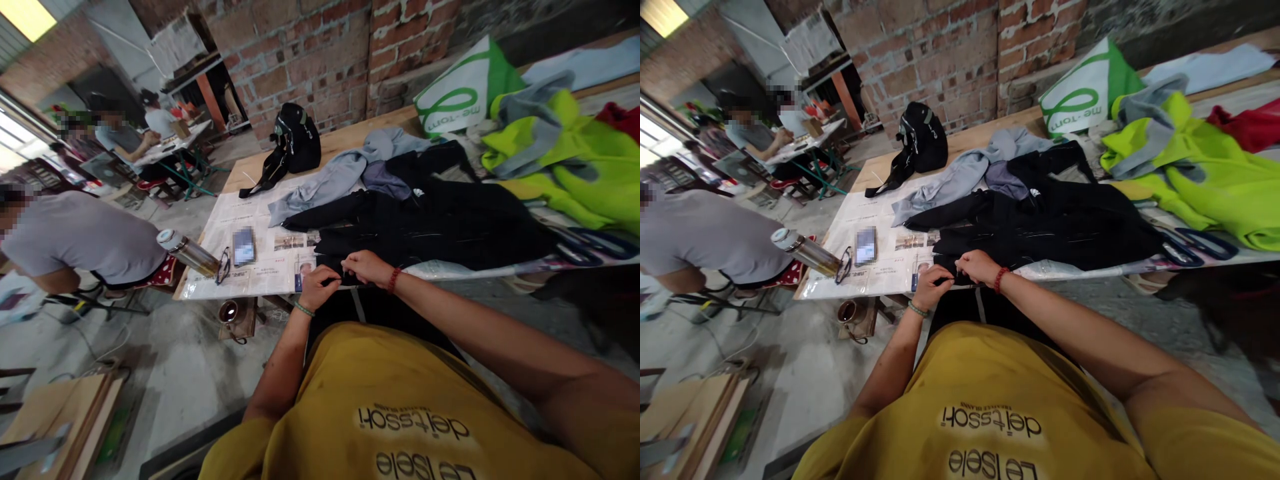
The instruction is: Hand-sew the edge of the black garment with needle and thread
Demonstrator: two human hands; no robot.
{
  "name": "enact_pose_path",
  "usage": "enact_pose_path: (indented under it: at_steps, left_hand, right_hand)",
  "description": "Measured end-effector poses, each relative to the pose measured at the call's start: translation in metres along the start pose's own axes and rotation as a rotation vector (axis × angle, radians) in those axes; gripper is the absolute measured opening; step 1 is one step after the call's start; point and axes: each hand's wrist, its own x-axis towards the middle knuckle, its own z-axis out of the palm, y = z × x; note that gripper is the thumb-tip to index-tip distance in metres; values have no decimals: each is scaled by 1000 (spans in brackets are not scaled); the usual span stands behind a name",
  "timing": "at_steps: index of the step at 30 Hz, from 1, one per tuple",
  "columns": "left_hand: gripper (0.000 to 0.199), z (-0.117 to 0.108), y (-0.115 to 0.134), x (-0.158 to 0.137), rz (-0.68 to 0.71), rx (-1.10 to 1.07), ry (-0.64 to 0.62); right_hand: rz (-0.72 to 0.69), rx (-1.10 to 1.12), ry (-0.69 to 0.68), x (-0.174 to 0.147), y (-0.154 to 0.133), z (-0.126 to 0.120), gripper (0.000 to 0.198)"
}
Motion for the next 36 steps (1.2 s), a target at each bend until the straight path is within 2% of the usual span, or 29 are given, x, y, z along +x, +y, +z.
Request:
enact_pose_path:
  at_steps: [11, 19, 27, 36]
  left_hand:
    - [3, 1, -1, -1, -22, -9, -5]
    - [5, 1, 1, 0, -32, -4, -27]
    - [2, 0, 0, 1, -39, 25, 0]
    - [2, 0, -1, 1, -23, 25, 0]
  right_hand:
    - [44, -49, 18, 8, 0, 2, 19]
    - [8, -99, 13, 9, 6, 4, 20]
    - [-15, -122, 82, 10, 5, 3, 21]
    - [-1, -103, 45, 7, 5, 4, 20]
